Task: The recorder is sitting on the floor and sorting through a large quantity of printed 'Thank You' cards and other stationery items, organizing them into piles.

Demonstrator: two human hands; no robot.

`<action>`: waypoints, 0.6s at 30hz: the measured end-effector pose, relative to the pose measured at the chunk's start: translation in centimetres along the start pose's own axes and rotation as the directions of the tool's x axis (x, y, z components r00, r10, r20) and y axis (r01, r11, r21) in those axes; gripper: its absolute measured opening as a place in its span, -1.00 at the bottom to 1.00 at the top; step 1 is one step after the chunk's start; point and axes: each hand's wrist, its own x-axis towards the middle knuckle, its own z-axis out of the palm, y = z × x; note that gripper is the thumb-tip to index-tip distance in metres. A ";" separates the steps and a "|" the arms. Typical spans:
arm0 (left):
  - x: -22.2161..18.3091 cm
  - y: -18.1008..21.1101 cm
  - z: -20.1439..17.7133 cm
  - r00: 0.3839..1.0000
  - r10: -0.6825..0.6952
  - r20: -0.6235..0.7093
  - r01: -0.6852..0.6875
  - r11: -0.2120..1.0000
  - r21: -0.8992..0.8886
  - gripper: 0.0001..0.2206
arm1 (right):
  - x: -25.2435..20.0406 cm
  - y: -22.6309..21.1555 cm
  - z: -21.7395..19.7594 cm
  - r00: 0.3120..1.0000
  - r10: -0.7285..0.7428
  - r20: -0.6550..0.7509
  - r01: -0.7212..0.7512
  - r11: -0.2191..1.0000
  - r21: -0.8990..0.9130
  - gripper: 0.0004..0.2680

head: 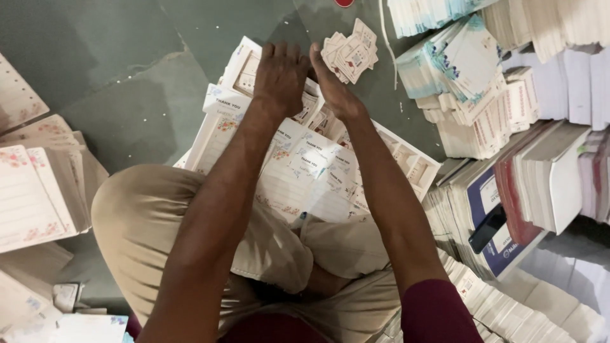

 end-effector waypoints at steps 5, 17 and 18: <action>1.3 0.7 -4.3 0.940 -0.080 0.332 0.125 0.986 -0.115 -0.75 | 1.6 0.8 -0.6 0.999 -0.046 -0.011 0.046 0.997 0.063 -0.19; 2.0 0.6 -3.6 0.895 -0.127 0.427 0.180 0.980 -0.088 -0.66 | -7.2 -0.1 4.8 0.694 -0.425 -0.581 0.232 0.896 -0.379 -0.67; 1.9 0.5 -3.4 0.879 -0.132 0.459 0.191 0.978 -0.083 -0.66 | -8.6 0.6 6.2 0.608 -0.549 -0.574 0.193 0.803 -0.564 -0.80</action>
